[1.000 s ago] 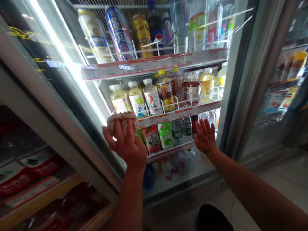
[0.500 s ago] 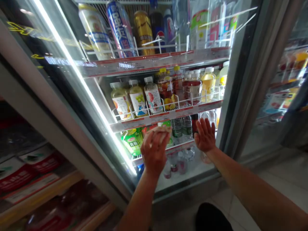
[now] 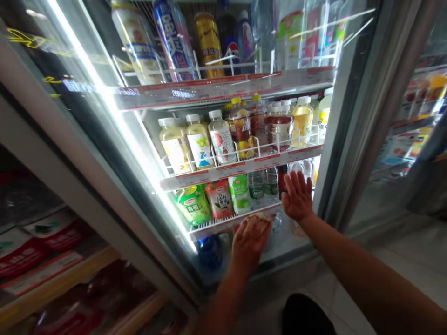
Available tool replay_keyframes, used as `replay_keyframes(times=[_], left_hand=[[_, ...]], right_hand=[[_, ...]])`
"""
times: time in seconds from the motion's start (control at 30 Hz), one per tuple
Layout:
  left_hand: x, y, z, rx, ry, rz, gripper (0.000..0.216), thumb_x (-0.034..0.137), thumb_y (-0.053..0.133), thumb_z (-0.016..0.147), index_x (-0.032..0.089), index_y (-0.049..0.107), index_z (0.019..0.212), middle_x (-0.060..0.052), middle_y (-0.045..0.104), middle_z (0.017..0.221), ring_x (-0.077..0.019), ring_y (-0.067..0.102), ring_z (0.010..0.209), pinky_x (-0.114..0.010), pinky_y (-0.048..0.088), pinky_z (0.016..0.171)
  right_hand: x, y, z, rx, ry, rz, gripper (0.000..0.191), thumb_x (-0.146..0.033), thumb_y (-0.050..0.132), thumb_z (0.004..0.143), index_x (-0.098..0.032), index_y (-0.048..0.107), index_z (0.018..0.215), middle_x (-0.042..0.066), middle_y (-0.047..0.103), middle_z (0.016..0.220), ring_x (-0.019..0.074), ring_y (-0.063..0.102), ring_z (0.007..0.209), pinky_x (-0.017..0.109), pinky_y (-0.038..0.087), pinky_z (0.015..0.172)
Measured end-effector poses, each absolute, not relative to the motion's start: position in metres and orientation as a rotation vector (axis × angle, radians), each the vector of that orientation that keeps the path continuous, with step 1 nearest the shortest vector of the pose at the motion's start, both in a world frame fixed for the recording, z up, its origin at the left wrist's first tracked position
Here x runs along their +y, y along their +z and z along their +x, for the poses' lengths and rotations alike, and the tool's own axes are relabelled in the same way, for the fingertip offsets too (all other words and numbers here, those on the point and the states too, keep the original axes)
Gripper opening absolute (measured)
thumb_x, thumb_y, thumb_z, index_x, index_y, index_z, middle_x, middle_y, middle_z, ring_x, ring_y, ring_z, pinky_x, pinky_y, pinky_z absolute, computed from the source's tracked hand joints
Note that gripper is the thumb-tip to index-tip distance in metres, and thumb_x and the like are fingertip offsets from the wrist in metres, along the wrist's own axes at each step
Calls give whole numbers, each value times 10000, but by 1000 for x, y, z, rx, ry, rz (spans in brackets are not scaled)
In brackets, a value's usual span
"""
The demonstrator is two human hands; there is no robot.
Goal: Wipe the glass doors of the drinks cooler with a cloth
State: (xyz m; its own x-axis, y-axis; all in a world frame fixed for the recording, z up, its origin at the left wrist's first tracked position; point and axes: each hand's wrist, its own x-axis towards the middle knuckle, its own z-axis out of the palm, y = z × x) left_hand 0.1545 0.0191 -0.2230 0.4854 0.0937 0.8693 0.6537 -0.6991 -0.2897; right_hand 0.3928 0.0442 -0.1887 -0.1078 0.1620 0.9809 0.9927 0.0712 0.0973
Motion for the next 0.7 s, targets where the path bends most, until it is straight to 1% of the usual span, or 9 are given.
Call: replay_keyframes(times=[0.1,0.2,0.3,0.37,0.43,0.5,0.57,0.63,0.7], left_hand=[[22,-213,144,-649,-1215,-2084,393,170,553,923,334,652,1267,6,701,1211,-186,534,1257,-360,336,1162],[32,-165,107,-804,-1327,-1853,399,145,616,883,315,669,1240,-50,676,1212,-242,490,1302,-418,395,1113],[44,-119,69,-917,-1544,-1541,399,141,577,897,246,644,1276,-126,584,1344,-285,423,1369,-498,381,1127],[48,-110,57,-964,-1614,-1445,422,146,534,916,224,607,1324,-149,554,1375,-293,411,1381,-536,354,1145],[47,-126,60,-981,-1619,-1460,434,149,530,914,225,596,1336,-149,550,1373,-299,411,1380,-546,357,1141],[41,-163,77,-970,-1566,-1574,430,143,560,893,244,618,1307,-132,560,1359,-300,432,1362,-525,390,1117],[31,-210,99,-897,-1436,-1770,411,135,582,881,269,653,1264,-104,619,1275,-273,492,1300,-468,422,1095],[21,-249,119,-819,-1303,-1964,424,125,561,890,331,667,1245,-46,682,1170,-219,545,1219,-396,416,1101],[16,-265,128,-718,-1233,-2072,403,143,534,912,352,678,1225,-15,708,1121,-193,574,1163,-364,404,1111]], right_hand=[[45,-189,394,-1449,-1155,-1242,733,-282,466,928,-239,153,1589,82,331,1611,238,207,1526,471,137,1254],[45,-190,395,-1456,-1177,-1228,720,-279,457,932,-215,166,1587,87,323,1614,226,183,1532,453,117,1259],[45,-190,394,-1448,-1173,-1241,714,-278,446,934,-216,165,1587,95,323,1613,240,203,1527,471,128,1254],[45,-191,393,-1440,-1157,-1258,717,-277,443,934,-231,155,1589,94,328,1611,251,223,1521,489,142,1249],[45,-191,393,-1441,-1148,-1257,720,-273,446,932,-237,152,1589,90,329,1611,249,221,1521,487,141,1250],[44,-190,393,-1444,-1151,-1241,722,-269,451,931,-232,156,1589,88,331,1610,239,208,1525,474,134,1254],[44,-189,393,-1442,-1165,-1229,718,-267,450,933,-227,160,1588,86,333,1609,232,199,1528,466,135,1255],[43,-188,393,-1442,-1177,-1224,714,-265,448,935,-217,163,1588,88,325,1613,229,187,1531,460,133,1256],[43,-187,393,-1445,-1188,-1217,711,-262,451,935,-205,172,1586,89,310,1619,224,170,1534,447,121,1260]])
